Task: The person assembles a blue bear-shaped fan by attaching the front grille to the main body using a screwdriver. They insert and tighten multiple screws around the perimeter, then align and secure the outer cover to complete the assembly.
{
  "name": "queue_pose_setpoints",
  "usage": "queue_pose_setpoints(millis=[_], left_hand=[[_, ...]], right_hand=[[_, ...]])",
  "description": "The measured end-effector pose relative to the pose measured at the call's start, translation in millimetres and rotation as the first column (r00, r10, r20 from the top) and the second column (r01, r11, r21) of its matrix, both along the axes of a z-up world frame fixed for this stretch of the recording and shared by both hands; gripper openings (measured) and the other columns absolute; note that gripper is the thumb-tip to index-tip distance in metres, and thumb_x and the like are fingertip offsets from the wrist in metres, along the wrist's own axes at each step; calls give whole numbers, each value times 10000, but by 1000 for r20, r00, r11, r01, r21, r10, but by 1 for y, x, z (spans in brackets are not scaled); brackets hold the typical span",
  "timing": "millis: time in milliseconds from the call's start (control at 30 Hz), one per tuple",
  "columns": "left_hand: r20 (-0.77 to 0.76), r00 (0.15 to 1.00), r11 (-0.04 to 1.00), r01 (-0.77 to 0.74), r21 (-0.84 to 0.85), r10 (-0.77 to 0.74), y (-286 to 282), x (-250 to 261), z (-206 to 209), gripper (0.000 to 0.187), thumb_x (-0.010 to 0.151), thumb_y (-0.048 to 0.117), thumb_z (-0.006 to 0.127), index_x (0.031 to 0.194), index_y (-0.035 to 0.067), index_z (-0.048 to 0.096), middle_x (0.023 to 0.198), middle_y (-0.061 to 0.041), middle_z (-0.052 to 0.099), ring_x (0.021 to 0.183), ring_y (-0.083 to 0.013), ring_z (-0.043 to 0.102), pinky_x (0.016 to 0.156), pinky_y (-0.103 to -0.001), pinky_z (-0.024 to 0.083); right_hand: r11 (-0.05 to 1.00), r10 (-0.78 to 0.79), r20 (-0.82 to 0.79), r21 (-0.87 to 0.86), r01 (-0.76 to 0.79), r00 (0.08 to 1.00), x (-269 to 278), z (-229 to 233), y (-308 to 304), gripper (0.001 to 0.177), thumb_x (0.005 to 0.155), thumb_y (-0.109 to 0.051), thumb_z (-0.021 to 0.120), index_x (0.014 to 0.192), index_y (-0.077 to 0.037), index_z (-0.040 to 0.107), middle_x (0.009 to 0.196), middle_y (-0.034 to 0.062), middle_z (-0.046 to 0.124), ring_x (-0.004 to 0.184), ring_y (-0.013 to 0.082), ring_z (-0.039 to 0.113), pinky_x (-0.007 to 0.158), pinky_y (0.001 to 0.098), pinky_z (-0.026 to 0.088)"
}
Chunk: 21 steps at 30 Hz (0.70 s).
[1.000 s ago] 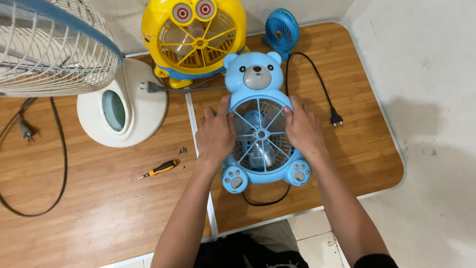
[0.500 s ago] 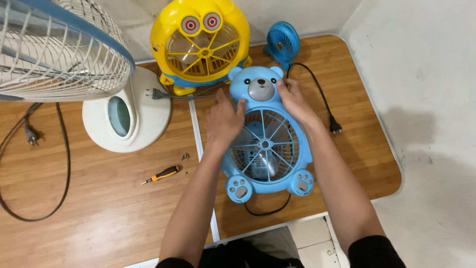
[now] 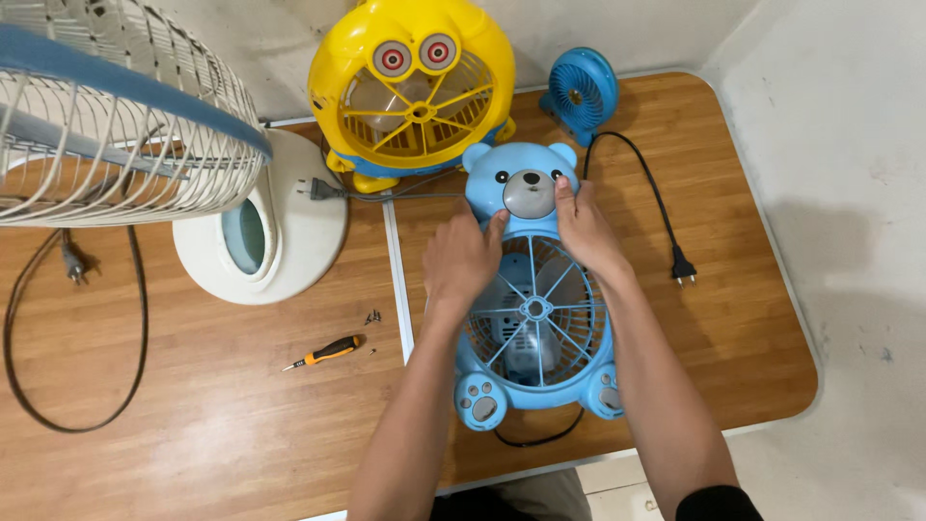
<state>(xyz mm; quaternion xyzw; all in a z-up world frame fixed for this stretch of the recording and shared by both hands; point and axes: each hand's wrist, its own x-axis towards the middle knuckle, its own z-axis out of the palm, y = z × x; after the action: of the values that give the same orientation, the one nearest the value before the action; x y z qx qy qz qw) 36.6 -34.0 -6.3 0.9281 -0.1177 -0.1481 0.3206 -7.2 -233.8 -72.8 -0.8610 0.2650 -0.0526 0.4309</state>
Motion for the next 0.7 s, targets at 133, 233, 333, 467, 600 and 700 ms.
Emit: queue_pose_setpoints(millis=[133, 233, 333, 467, 600, 700], left_hand=[[-82, 997, 997, -21, -80, 14, 3, 9, -7, 674, 918, 574, 574, 1262, -4, 544, 1111, -308, 698, 1081, -506, 658, 912, -595, 503], [-78, 996, 985, -63, -162, 51, -4, 18, -12, 762, 890, 616, 583, 1305, -18, 506, 1173, -329, 664, 1116, -512, 638, 960, -573, 483], [-62, 993, 953, -112, -280, 99, -13, 27, -15, 853, 892, 682, 551, 1367, -21, 449, 1212, -345, 626, 1130, -527, 611, 965, -568, 466], [-105, 990, 977, -113, -180, 95, -17, 30, -14, 834, 902, 732, 494, 1291, -6, 502, 1183, -341, 654, 1132, -519, 629, 973, -573, 478], [-86, 995, 986, -66, -152, 54, -19, 28, -15, 829, 923, 722, 479, 1234, -46, 497, 1133, -363, 665, 1091, -524, 652, 930, -584, 502], [-41, 999, 967, -45, -250, 36, -18, 29, -23, 815, 923, 694, 516, 1199, -72, 492, 1090, -388, 665, 1055, -536, 659, 918, -575, 516]], right_hand=[[1000, -14, -56, 12, 15, 998, -3, 16, 7, 720, 1041, -610, 271, 1284, 38, 469, 1162, 366, 652, 1141, 476, 650, 960, 517, 489], [998, -19, -31, 57, 20, 999, -2, 27, 7, 709, 1029, -600, 359, 1285, 47, 493, 1193, 347, 655, 1160, 431, 643, 973, 489, 478], [988, -25, -70, 153, 36, 997, 5, 36, 1, 718, 973, -575, 467, 1253, 85, 516, 1182, 322, 681, 1119, 377, 686, 930, 450, 530], [941, -85, -69, 324, 103, 994, 17, 39, -3, 762, 951, -610, 499, 1296, 69, 499, 1180, 265, 650, 1098, 296, 675, 903, 388, 555], [931, -61, 72, 364, 31, 996, 20, 27, 1, 793, 944, -619, 548, 1297, 90, 523, 1203, 247, 662, 1110, 277, 675, 916, 370, 551], [932, -66, 82, 362, 32, 994, 21, 19, -1, 807, 946, -628, 552, 1264, 114, 556, 1187, 277, 684, 1110, 302, 690, 912, 378, 562]])
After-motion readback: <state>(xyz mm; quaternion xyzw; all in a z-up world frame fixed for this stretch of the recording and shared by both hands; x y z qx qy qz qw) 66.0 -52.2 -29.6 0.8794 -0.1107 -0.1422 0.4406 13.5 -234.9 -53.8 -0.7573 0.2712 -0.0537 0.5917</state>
